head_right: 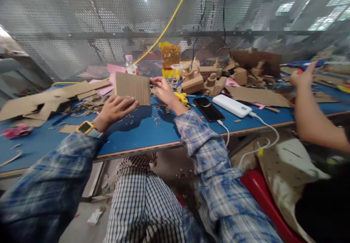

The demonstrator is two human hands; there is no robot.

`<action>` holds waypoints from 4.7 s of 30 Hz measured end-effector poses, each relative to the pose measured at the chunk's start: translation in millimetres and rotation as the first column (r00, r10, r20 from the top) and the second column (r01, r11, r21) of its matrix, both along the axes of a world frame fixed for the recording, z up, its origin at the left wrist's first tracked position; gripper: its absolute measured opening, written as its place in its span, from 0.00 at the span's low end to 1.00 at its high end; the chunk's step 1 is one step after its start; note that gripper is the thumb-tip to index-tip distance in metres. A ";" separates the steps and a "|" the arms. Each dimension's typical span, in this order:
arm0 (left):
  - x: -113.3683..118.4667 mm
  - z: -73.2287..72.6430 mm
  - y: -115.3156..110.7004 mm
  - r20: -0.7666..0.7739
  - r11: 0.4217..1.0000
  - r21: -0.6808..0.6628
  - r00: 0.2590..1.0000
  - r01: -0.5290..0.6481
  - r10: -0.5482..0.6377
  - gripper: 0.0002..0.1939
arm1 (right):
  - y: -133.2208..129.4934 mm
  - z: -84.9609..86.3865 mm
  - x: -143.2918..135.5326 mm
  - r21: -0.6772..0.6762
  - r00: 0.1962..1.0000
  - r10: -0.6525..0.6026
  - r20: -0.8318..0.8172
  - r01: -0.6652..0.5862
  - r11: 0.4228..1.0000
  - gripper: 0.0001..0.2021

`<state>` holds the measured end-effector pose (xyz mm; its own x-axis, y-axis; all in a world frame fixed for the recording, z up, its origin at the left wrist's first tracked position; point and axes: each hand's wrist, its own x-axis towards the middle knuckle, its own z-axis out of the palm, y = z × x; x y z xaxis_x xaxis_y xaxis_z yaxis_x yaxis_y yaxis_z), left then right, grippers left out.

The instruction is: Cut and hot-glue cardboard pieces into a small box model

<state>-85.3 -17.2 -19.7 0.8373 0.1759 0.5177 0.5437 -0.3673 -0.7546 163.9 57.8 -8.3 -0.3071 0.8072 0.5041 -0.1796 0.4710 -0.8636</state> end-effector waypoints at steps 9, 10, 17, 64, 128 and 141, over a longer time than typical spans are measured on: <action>-6.0 1.5 0.6 0.026 0.996 -0.060 0.997 0.071 -0.069 0.19 | 6.2 -1.4 0.9 0.040 0.999 0.005 0.054 -0.007 0.999 0.18; -6.3 1.0 0.6 0.032 0.996 -0.065 0.997 0.069 -0.067 0.19 | 6.7 -1.4 1.4 0.036 0.998 0.003 0.055 -0.005 0.999 0.17; -2.5 0.9 -3.2 -0.014 0.999 -0.034 0.999 -0.031 0.030 0.17 | 4.0 0.1 3.1 -0.023 1.000 -0.025 0.016 0.025 0.999 0.15; 7.2 -3.3 -3.9 0.021 0.974 -0.203 0.995 0.099 -0.097 0.18 | 5.1 3.7 7.6 -0.375 0.984 -0.126 -0.130 0.069 0.925 0.11; 5.4 0.1 -7.9 0.065 0.977 -0.206 0.997 0.058 -0.046 0.20 | -4.1 9.2 8.3 -0.216 0.980 -0.078 0.181 0.117 0.969 0.08; 4.8 0.1 -7.6 0.057 0.987 -0.148 0.997 0.067 -0.059 0.21 | -13.4 15.0 8.2 -0.370 0.996 -0.003 0.088 0.035 0.928 0.12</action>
